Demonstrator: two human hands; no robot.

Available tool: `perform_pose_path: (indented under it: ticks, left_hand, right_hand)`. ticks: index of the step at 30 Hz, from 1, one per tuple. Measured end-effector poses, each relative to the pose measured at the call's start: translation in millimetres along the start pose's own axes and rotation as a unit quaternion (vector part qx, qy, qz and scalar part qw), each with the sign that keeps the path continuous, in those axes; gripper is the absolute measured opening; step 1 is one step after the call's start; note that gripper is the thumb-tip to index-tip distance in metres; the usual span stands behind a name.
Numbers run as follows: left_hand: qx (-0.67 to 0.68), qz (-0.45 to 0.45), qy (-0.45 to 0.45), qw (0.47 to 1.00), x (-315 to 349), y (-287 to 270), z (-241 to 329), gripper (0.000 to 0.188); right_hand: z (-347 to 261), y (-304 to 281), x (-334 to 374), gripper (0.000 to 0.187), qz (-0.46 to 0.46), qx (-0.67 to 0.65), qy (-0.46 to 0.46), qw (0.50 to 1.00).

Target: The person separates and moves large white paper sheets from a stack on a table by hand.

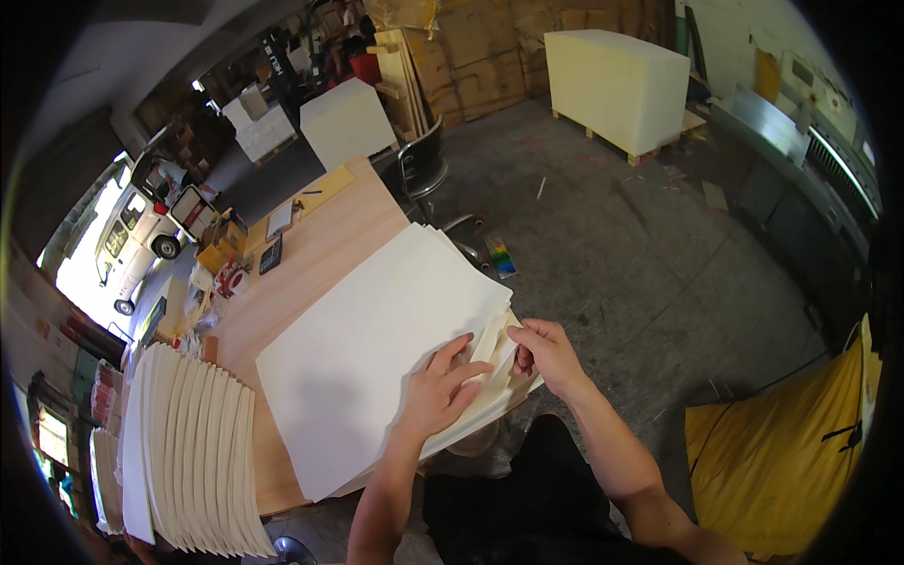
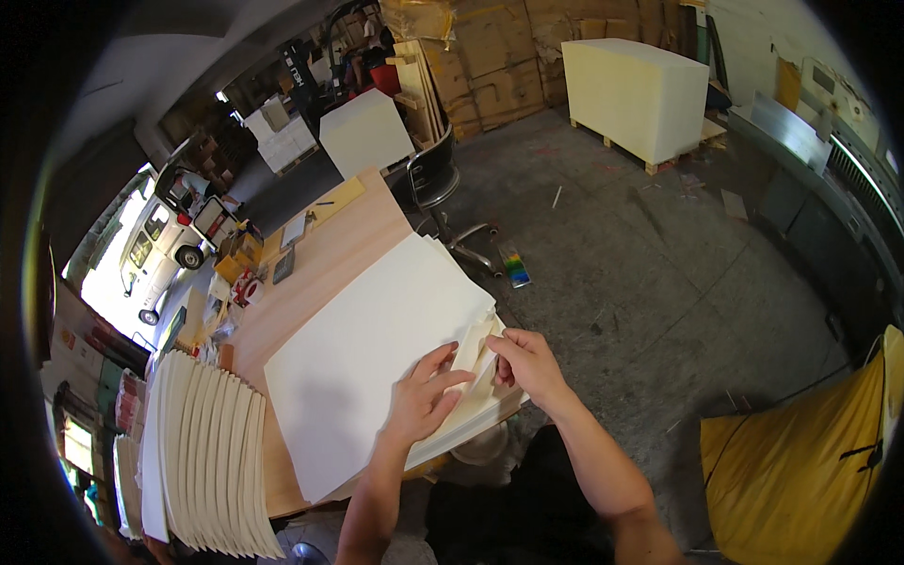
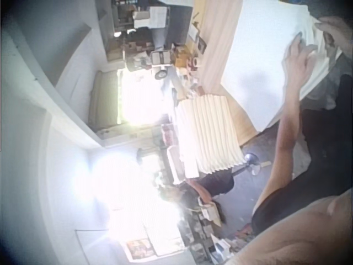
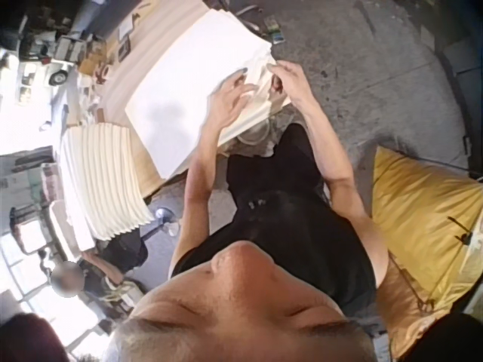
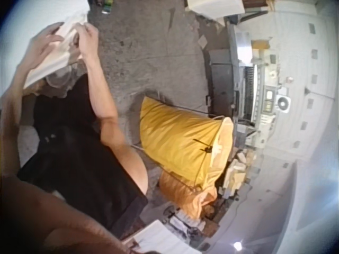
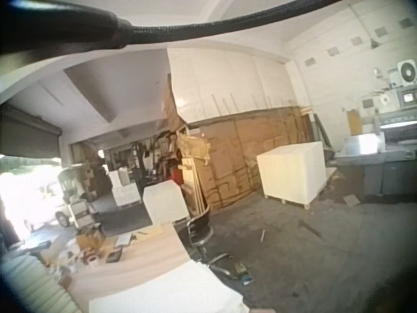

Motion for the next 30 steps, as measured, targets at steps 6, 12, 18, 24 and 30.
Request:
perform_pose_path:
  ticks: [6, 12, 18, 24, 30]
  left_hand:
    - [0.020, 0.007, -0.010, 1.000, -1, 3, -3, 0.049]
    - [0.075, 0.009, -0.021, 0.997, -2, 0, -5, 0.047]
    - [0.055, 0.024, -0.035, 0.998, -3, -1, 0, 0.034]
    - [0.003, 0.001, -0.015, 1.000, 0, -1, 5, 0.039]
    - [0.044, -0.016, -0.050, 0.998, -1, -1, -1, 0.050]
  right_hand:
    - [-1, 1, 0, 0.035, 0.002, -0.012, -0.010, 1.000]
    - [-1, -3, 2, 0.039, 0.016, -0.006, -0.013, 1.000]
    - [0, -6, 4, 0.040, 0.041, 0.114, -0.034, 0.992]
    - [-4, 2, 2, 0.039, 0.009, -0.041, 0.017, 0.999]
    - [-1, -2, 3, 0.039, 0.005, -0.026, 0.016, 1.000]
Point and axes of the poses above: each hand's wrist, its own x-axis away from the middle knuckle, its own y-axis out of the palm, z = x × y, the point moved 5 cm from there along -x, towards the middle knuckle, and after that the axes turned 8 degrees about -y, right-handed, at the moved point
